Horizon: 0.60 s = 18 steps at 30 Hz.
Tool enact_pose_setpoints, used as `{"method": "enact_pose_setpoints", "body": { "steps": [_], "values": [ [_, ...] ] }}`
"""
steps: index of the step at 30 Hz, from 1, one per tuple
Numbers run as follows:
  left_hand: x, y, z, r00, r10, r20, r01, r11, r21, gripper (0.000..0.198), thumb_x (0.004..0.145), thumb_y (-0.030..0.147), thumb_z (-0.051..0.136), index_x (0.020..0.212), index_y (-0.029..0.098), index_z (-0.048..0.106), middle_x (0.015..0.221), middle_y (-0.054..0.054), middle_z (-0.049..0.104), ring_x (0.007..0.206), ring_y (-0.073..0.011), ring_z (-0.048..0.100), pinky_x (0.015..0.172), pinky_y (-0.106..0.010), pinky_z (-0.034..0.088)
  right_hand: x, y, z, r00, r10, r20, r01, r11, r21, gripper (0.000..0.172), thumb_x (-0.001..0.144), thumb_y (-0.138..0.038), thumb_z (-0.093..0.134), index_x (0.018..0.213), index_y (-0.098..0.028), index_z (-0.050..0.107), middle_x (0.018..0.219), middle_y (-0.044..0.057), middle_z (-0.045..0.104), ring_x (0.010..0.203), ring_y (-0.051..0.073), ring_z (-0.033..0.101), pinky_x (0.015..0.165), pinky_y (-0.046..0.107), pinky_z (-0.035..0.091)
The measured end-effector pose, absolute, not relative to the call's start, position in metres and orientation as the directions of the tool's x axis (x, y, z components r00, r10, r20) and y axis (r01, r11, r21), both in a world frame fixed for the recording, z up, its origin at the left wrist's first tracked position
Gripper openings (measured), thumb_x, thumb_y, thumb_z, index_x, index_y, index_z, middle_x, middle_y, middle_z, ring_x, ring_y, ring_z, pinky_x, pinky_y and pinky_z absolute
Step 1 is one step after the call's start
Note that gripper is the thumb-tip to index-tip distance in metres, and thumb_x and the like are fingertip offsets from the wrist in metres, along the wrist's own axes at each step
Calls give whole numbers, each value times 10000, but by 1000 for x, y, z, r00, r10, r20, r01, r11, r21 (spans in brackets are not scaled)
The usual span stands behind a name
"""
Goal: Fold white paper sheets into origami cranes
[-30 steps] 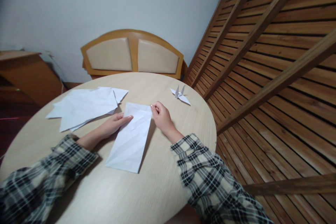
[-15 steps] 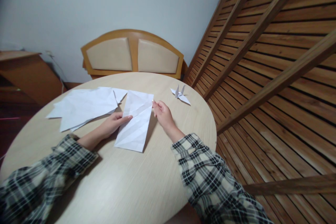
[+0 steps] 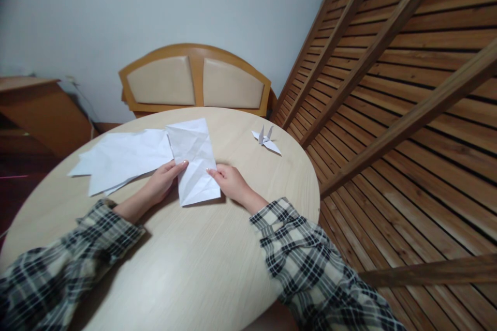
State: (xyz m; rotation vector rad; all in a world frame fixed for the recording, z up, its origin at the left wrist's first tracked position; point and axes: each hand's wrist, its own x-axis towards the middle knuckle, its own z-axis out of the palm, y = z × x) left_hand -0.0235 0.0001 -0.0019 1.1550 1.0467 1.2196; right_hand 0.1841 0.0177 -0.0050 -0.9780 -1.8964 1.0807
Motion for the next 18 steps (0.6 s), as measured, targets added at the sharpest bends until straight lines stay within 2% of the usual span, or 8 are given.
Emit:
{"method": "enact_pose_setpoints", "body": {
  "steps": [3,6,11,15,18],
  "values": [
    [-23,-1,-2,123,992,20,-118,-6,993,296,715,341,785,893,116,710,864,-99,729,706,-199,632,666,-314,491,185,18,-4,-451,864,222,251,362,-898,367,903,-465,499,679,-176,525,644,-11,511,587,117,449,540,257,326],
    [-22,-3,0,173,985,-7,-83,22,996,264,715,297,785,895,114,727,850,-116,740,710,-217,645,651,-320,493,184,18,-4,-456,861,223,246,363,-899,367,902,-466,508,682,-173,532,649,-9,516,587,116,453,545,258,332],
    [-22,-4,2,101,995,-15,-69,22,997,218,721,278,777,846,109,718,771,-104,737,656,-208,635,607,-313,488,185,19,-5,-472,851,232,190,355,-915,393,897,-502,531,677,-177,548,658,0,546,592,117,483,535,252,362],
    [-22,-1,1,34,999,-10,-153,15,988,243,735,295,759,862,96,703,807,-110,741,674,-204,639,637,-316,499,186,18,-5,-495,861,118,146,217,-965,401,896,-539,523,723,-181,574,607,-6,583,513,111,519,474,240,401],
    [-22,1,0,9,1000,0,-186,2,983,248,735,298,753,853,87,696,811,-110,736,676,-197,636,651,-315,497,187,17,-4,-481,868,119,185,233,-955,408,906,-514,524,678,-180,575,564,0,602,473,98,518,449,225,407]
  ]
}}
